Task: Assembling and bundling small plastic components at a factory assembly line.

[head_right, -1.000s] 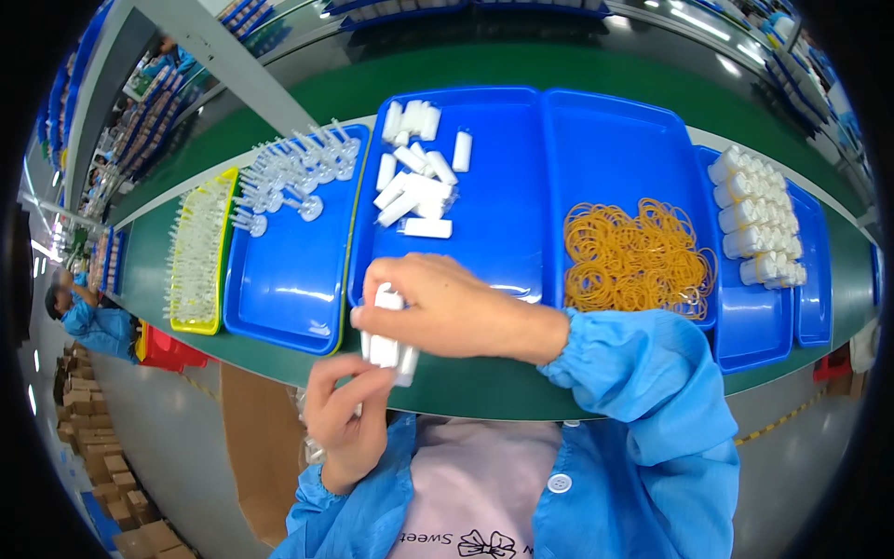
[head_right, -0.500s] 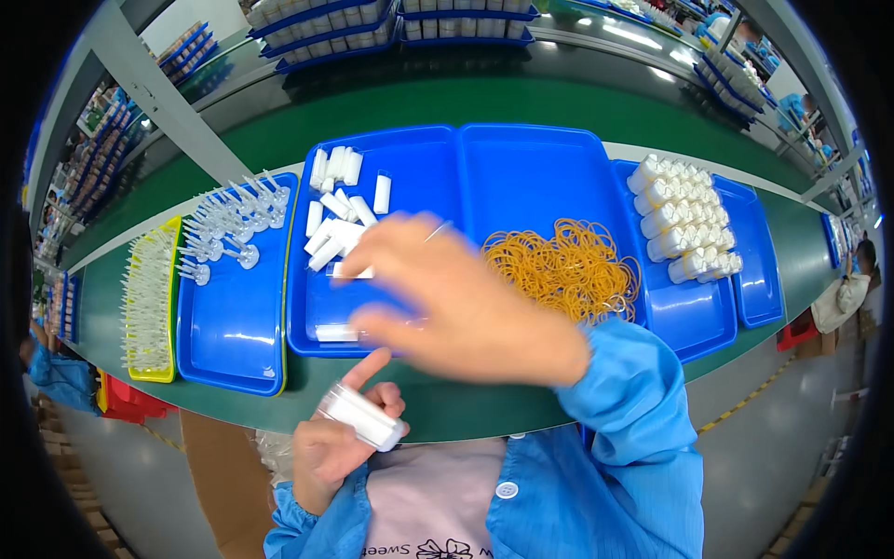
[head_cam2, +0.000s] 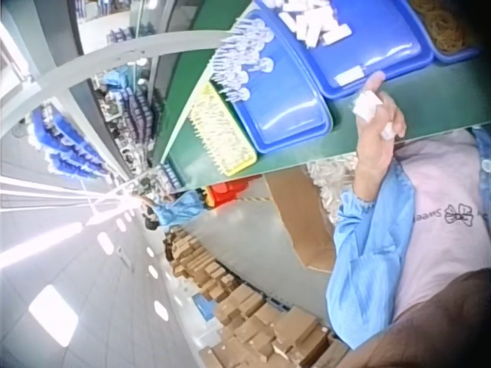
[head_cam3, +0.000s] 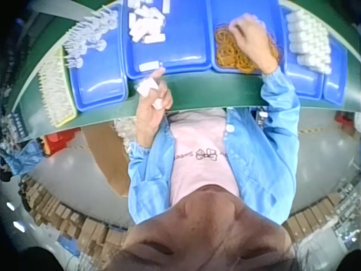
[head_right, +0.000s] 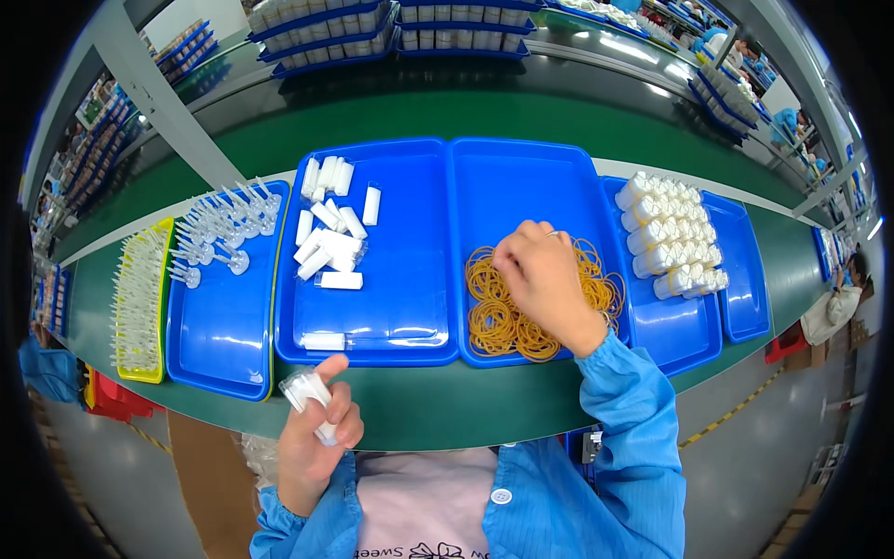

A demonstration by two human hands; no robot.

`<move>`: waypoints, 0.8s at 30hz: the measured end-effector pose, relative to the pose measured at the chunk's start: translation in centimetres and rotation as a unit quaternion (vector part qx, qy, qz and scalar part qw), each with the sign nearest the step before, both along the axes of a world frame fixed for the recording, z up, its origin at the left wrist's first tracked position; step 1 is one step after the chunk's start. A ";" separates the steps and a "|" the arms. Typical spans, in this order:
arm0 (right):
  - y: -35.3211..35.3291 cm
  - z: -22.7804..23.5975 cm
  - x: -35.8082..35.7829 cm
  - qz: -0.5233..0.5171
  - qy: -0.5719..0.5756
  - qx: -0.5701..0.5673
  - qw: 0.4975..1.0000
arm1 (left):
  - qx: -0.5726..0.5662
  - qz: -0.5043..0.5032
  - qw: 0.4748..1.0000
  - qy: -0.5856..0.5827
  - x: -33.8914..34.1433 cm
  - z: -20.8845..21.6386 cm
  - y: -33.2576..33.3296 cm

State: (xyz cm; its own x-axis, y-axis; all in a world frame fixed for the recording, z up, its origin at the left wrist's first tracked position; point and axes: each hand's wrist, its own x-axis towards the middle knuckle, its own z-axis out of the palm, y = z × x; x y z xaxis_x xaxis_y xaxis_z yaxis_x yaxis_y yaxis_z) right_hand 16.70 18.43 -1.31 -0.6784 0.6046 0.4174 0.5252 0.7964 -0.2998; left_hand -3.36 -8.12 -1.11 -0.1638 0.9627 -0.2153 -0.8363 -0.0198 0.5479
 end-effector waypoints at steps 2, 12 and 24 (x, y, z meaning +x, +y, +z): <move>0.7 0.4 0.4 0.002 0.066 -0.050 0.997 | -0.028 0.052 0.986 0.154 0.2 -0.5 0.1; -2.8 3.2 -0.8 0.032 0.258 -0.235 0.937 | -0.043 0.007 0.901 0.431 2.6 0.3 3.3; -11.7 7.3 -3.1 0.274 0.276 -0.431 0.814 | 0.022 -0.044 0.722 0.691 3.8 -0.9 6.3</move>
